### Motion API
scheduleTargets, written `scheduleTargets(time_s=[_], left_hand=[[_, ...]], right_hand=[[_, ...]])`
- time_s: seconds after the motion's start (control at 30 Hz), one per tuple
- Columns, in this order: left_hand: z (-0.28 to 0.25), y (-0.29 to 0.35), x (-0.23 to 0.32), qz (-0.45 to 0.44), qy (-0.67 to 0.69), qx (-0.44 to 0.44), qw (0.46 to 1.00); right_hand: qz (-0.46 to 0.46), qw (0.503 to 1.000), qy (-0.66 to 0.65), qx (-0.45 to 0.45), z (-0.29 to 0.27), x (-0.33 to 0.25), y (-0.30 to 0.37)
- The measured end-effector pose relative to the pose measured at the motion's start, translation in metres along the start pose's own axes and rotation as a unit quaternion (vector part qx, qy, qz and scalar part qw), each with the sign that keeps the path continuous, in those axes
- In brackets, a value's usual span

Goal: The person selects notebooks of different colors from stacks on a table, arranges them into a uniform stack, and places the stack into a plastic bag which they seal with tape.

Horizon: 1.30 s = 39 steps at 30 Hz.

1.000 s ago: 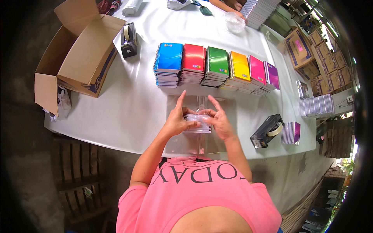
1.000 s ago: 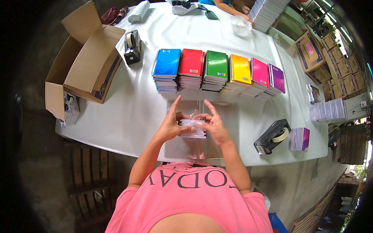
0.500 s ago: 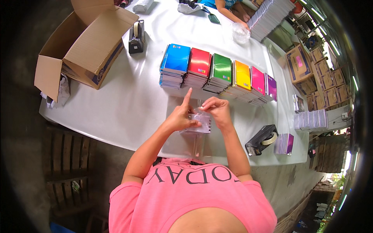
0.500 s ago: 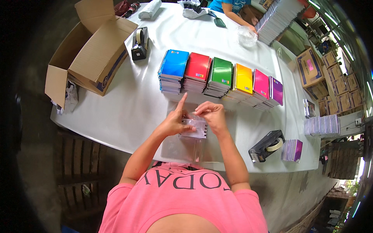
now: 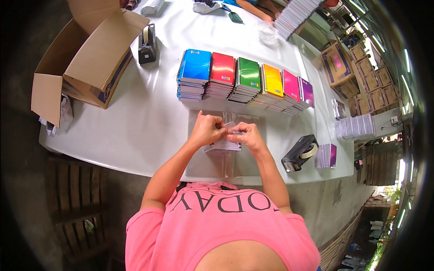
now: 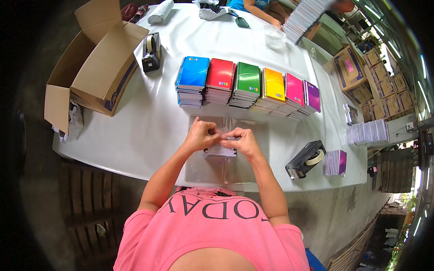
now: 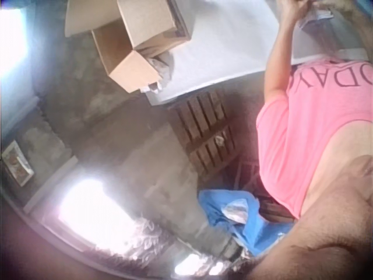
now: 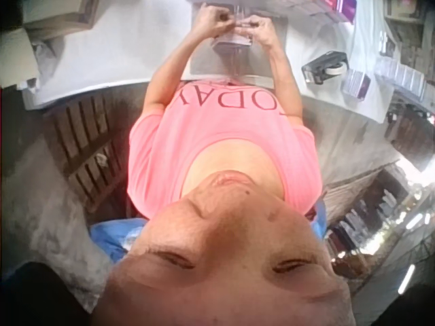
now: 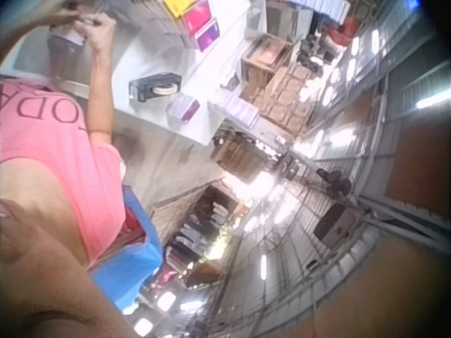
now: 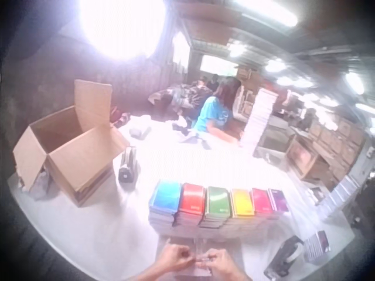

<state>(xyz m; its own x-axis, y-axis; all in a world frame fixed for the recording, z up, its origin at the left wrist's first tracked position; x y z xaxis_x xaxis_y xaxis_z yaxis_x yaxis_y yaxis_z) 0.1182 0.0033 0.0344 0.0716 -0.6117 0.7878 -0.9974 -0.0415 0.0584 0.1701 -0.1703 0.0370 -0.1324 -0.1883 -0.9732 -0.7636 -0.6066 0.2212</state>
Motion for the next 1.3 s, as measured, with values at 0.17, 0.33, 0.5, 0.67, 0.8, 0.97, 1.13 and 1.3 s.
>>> scheduleTargets(time_s=[0.17, 0.33, 0.5, 0.67, 0.8, 0.97, 1.13, 1.3], left_hand=[[-0.007, 0.003, -0.023, 0.003, 0.205, -0.103, 0.973], [0.015, 0.016, -0.019, -0.024, 0.343, -0.012, 0.939], [0.008, 0.021, -0.012, 0.134, 0.04, 0.102, 0.985], [-0.012, 0.032, 0.013, 0.102, -0.074, 0.045, 0.991], [-0.018, 0.058, 0.024, 0.198, -0.125, 0.024, 0.972], [0.0, 0.064, -0.001, 0.276, -0.236, 0.072, 0.929], [0.006, 0.066, 0.004, 0.322, -0.293, 0.107, 0.894], [0.001, 0.064, 0.009, 0.33, -0.299, 0.112, 0.888]], right_hand=[[-0.011, 0.999, 0.028, 0.039, 0.002, 0.001, 0.007], [-0.045, 0.984, 0.108, 0.137, 0.017, -0.005, 0.019], [-0.151, 0.936, 0.252, 0.194, 0.03, -0.004, 0.03], [-0.178, 0.862, 0.41, 0.238, 0.043, -0.017, 0.041], [-0.189, 0.82, 0.472, 0.264, 0.053, -0.029, 0.051], [-0.102, 0.854, 0.5, 0.097, 0.056, -0.044, 0.087], [-0.039, 0.697, 0.367, 0.614, -0.078, 0.019, 0.157], [0.152, 0.672, -0.179, 0.703, -0.17, 0.089, 0.186]])
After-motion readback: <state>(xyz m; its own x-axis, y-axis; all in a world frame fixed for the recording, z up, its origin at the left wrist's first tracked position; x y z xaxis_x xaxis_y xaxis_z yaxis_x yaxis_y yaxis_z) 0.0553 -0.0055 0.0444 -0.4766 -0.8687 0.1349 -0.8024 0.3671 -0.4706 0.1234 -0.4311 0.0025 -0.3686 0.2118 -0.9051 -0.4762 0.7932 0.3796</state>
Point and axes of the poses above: each hand's wrist, its own y-axis away from the middle knuckle, its own z-axis out of the palm, x = y × z, the point moved 2 cm from there along -y, towards the middle knuckle, and after that the axes turned 7 degrees about -y, right-handed, at the moved point
